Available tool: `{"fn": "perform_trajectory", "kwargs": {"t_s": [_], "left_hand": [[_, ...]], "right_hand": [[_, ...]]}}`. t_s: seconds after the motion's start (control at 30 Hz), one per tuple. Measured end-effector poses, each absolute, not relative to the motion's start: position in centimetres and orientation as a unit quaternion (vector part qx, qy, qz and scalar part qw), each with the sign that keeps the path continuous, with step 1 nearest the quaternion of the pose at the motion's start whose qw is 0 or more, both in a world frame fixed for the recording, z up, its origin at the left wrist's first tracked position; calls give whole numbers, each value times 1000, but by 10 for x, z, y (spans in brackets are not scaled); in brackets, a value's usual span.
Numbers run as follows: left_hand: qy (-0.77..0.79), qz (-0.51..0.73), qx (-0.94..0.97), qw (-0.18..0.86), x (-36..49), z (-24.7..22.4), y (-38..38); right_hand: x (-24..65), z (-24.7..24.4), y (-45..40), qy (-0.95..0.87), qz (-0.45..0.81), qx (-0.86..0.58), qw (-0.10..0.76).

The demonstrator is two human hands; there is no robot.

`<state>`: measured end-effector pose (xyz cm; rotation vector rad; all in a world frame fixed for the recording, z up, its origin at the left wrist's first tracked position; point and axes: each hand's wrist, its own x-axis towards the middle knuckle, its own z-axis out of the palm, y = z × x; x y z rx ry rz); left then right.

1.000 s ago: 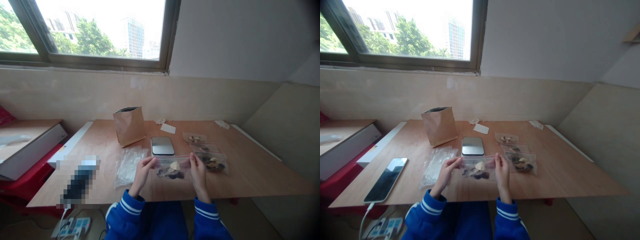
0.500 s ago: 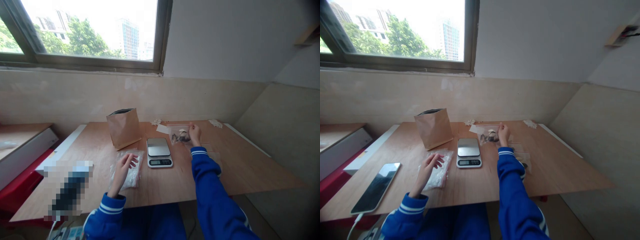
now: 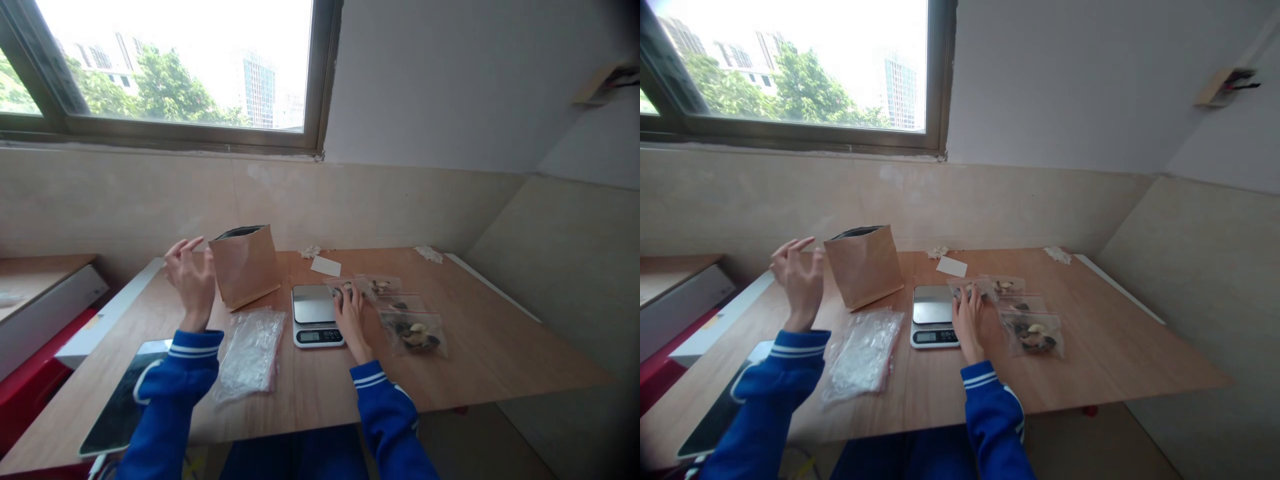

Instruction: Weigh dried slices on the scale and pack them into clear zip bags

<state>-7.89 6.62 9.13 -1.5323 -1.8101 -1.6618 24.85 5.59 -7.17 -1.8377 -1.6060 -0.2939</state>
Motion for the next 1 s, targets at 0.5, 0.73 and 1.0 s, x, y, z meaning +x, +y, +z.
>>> {"fn": "perform_trajectory", "kwargs": {"t_s": [0.5, 0.73, 1.0], "left_hand": [[-627, -473, -618, 41, -75, 96, 102], [-630, -440, -639, -46, -69, 110, 55], [-600, -411, -680, -93, -66, 82, 2]], "right_hand": [[285, -80, 74, -648, -60, -713, 261], [207, 20, 19, -698, -10, -535, 476], [101, 57, -34, -848, -5, -419, 324]]}}
